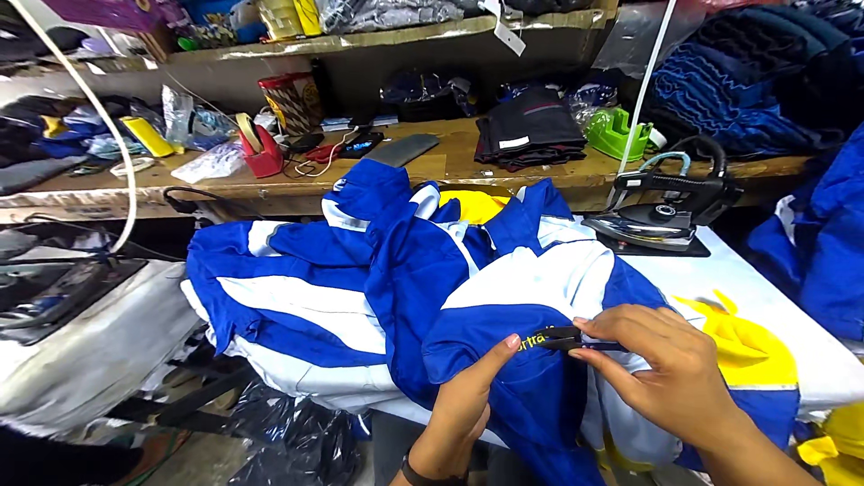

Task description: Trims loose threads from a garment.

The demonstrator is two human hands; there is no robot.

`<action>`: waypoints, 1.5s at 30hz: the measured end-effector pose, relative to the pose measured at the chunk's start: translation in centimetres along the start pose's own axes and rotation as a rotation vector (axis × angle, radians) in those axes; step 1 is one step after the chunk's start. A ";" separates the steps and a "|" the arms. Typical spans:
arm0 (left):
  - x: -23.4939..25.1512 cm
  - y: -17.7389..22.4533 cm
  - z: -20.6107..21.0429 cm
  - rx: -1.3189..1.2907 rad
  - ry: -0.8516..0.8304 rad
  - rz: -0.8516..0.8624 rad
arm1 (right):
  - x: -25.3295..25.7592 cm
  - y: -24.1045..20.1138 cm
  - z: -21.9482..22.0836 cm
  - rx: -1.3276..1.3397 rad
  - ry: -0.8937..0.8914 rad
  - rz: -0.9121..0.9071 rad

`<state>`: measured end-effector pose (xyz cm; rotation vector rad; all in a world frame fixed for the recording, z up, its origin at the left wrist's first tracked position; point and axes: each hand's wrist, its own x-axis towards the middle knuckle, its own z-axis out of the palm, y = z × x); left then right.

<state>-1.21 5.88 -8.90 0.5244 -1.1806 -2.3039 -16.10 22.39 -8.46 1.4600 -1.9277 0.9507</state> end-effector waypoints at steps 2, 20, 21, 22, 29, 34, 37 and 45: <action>0.0 0.0 0.0 0.002 0.002 0.001 | 0.1 0.0 0.0 -0.002 -0.007 -0.006; -0.3 -0.6 0.0 -0.006 0.036 0.042 | -1.2 -0.7 1.6 0.060 0.035 0.120; -0.3 -0.6 0.0 -0.002 0.036 0.044 | -1.3 -0.7 1.6 0.068 0.038 0.125; -0.3 -0.6 0.0 -0.002 0.033 0.048 | -1.3 -0.7 1.6 0.075 0.037 0.130; -0.1 -0.7 0.0 0.005 0.043 0.056 | -1.3 -0.6 1.0 0.196 0.007 0.186; 0.0 -0.5 0.1 0.008 0.036 0.050 | -1.1 -0.4 0.1 0.206 -0.078 0.179; 0.0 -0.4 0.2 0.012 0.027 0.059 | -0.8 -0.5 0.2 0.174 -0.087 0.132; 0.1 -0.4 0.0 0.015 0.026 0.066 | -0.3 -0.8 0.0 0.064 -0.089 0.068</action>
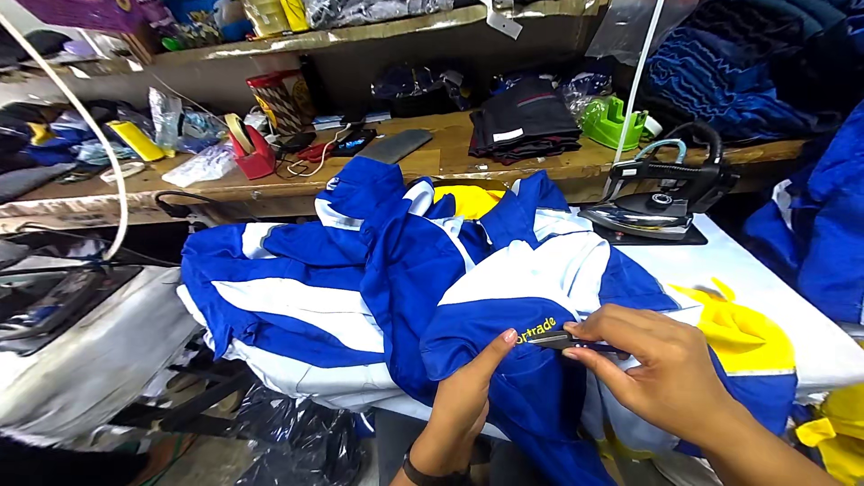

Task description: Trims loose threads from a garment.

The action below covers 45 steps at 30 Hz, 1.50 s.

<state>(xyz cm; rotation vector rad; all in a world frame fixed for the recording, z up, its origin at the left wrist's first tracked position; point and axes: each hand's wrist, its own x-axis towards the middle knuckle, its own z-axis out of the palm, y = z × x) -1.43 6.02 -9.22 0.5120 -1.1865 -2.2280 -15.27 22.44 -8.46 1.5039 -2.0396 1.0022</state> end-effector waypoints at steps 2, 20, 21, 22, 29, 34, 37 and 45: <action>0.0 0.0 0.0 0.003 0.004 0.000 | 0.1 0.1 0.0 -0.012 0.002 -0.010; 0.0 0.1 0.0 -0.008 -0.008 -0.004 | 1.5 0.6 -0.8 -0.072 0.002 -0.097; 0.0 0.1 -0.1 -0.005 -0.010 0.001 | 1.6 0.6 -0.8 -0.079 -0.005 -0.104; 0.0 0.1 -0.1 0.001 -0.011 0.008 | 1.7 0.7 -0.8 -0.084 -0.011 -0.112; 0.0 0.1 -0.1 0.015 -0.007 0.026 | 1.7 1.3 -0.1 -0.030 0.005 -0.093; 0.0 0.0 -0.1 0.015 0.004 0.028 | 1.7 1.1 -0.2 -0.044 -0.002 -0.103; 0.0 0.0 -0.1 0.006 0.004 0.029 | 1.7 1.1 -0.1 -0.046 0.016 -0.097; -0.1 -0.6 -0.3 -0.003 0.009 0.059 | 0.2 1.0 1.6 0.089 0.030 0.048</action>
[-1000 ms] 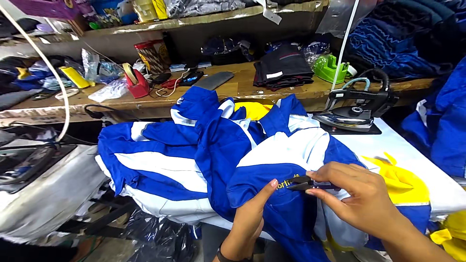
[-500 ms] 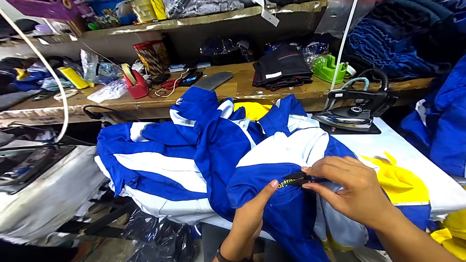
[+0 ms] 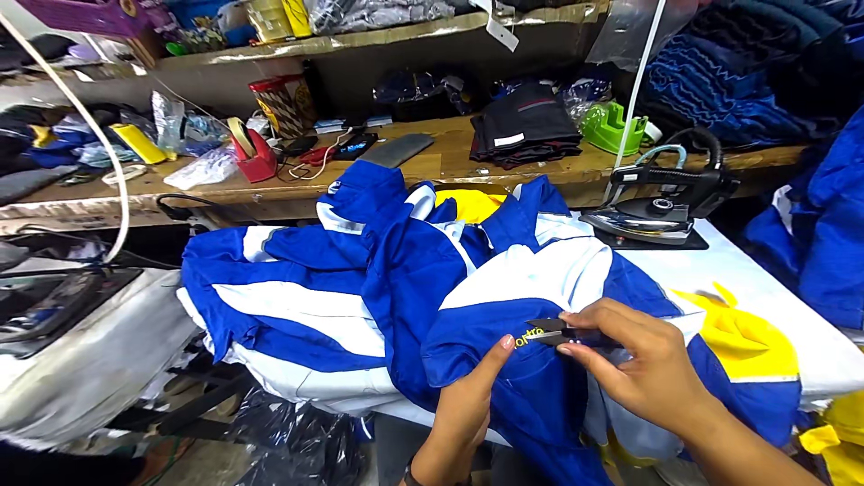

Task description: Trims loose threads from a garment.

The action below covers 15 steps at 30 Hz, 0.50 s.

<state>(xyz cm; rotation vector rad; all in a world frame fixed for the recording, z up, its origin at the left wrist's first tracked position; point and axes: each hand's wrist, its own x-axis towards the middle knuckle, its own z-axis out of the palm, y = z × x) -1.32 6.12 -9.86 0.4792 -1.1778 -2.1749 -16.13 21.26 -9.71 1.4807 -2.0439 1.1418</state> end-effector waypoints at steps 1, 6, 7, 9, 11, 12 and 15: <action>-0.1 -0.1 0.0 -0.002 -0.002 -0.007 | -0.3 -0.2 0.2 0.014 -0.001 0.009; -0.1 0.0 0.1 -0.029 -0.006 -0.040 | -0.6 -0.7 0.2 -0.002 0.047 0.028; -0.1 0.0 0.1 -0.029 -0.005 -0.044 | -0.6 -0.7 0.1 -0.006 0.050 0.031; 0.0 0.0 0.1 -0.025 -0.005 -0.042 | -0.7 -0.8 0.1 -0.015 0.054 0.021; -0.1 0.0 0.1 -0.018 -0.008 -0.042 | -0.7 -0.8 0.2 -0.018 0.066 0.000; -0.1 0.0 0.1 -0.020 -0.011 -0.042 | -0.6 -0.9 0.1 -0.006 0.063 0.002; 0.0 0.2 0.0 -0.030 -0.016 -0.038 | -0.4 -0.7 -0.6 0.124 0.004 0.073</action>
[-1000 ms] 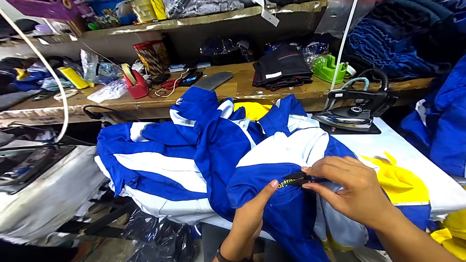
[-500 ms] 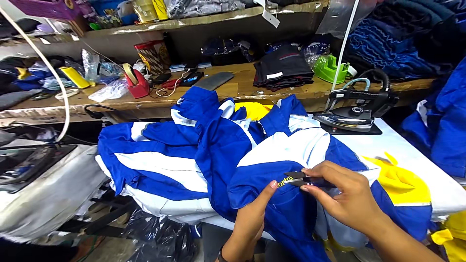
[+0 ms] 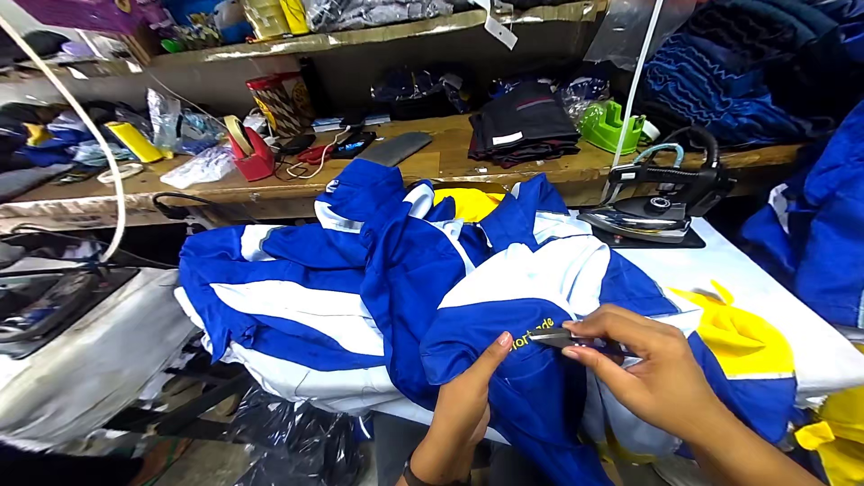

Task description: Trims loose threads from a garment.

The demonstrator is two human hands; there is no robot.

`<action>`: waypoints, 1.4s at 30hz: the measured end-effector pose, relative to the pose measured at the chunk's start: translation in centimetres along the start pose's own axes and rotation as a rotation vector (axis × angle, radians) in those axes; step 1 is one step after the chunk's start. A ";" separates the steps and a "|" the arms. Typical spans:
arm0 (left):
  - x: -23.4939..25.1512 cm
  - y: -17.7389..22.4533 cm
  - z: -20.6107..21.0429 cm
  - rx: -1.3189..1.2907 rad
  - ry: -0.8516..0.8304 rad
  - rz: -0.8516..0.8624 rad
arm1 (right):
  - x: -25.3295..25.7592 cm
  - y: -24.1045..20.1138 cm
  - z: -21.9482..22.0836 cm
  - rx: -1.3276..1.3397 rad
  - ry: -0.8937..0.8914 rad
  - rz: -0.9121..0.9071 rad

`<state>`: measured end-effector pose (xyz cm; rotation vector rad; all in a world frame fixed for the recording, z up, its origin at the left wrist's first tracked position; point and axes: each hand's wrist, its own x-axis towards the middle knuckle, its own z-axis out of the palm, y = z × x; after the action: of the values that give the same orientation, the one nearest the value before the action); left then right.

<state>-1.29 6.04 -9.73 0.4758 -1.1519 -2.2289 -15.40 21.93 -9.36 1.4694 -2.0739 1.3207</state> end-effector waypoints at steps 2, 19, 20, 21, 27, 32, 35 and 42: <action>0.1 0.1 0.0 -0.003 0.006 -0.006 | 0.1 0.2 -0.5 0.046 -0.042 0.024; 0.2 0.4 0.1 0.021 -0.021 -0.060 | 0.8 -0.1 -0.6 -0.196 -0.049 -0.185; 0.2 0.4 0.1 0.016 -0.016 -0.057 | 0.8 0.0 -0.6 -0.195 -0.059 -0.191; 0.2 0.4 0.1 0.015 -0.007 -0.054 | 0.8 0.0 -0.7 -0.195 -0.070 -0.197; 0.0 0.4 0.1 0.021 -0.002 -0.029 | 1.1 -0.2 -1.5 -0.214 -0.044 -0.205; 0.1 0.4 0.0 0.037 -0.003 -0.009 | 1.7 -0.2 -1.4 -0.261 -0.046 -0.226; 0.0 0.4 0.0 0.049 0.006 0.011 | 1.7 -0.3 -1.2 -0.274 -0.036 -0.234; 0.0 0.4 0.0 0.045 0.014 0.027 | 1.4 -0.1 -0.8 -0.251 -0.004 -0.225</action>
<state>-1.17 5.81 -9.45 0.4910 -1.1963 -2.1774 -16.11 21.67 -7.93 1.5381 -1.9261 0.9375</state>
